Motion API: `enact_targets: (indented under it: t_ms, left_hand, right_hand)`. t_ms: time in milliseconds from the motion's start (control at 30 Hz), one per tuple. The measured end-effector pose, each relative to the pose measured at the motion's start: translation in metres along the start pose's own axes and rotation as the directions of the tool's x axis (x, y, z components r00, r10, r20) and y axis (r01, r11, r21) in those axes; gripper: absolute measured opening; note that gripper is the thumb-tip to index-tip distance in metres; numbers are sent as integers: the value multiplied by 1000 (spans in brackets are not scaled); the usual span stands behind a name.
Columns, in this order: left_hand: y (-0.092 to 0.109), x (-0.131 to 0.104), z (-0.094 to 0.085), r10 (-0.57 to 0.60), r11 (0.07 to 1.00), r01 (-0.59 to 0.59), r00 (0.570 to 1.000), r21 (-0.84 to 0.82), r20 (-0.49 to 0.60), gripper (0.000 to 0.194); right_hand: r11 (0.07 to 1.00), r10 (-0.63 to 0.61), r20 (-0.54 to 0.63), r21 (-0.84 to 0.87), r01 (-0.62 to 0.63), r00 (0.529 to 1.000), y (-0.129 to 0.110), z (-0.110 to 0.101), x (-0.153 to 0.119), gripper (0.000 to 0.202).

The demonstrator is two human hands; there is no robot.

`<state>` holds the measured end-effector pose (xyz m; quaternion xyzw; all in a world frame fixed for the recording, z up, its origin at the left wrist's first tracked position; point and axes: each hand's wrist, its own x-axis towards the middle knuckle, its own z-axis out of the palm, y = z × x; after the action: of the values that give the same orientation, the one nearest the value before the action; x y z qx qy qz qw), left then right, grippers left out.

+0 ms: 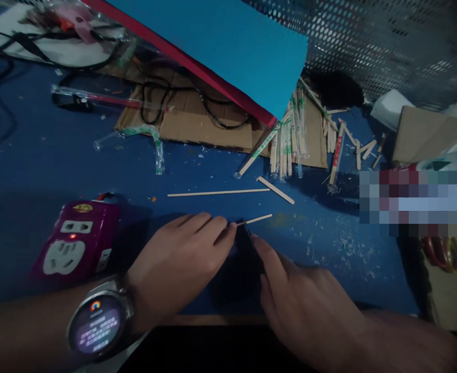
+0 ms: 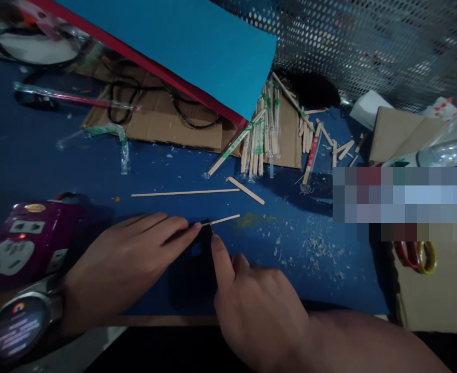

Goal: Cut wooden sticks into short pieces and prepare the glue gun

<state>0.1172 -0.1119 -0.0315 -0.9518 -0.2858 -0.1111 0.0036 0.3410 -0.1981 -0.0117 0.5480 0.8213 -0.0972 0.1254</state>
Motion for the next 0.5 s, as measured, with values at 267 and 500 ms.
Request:
enact_targets:
  t_ms: [267,500]
  left_hand:
    - [3,-2,4,-31,1000,31,999,1,24,36]
    - [-3,2,2,-3,1000,3,999,4,35,32]
  right_hand:
    - [999,10,43,37,-11,999,-18,-1,-3,88]
    - [997,35,5,68,-35,999,-22,2,-9,93]
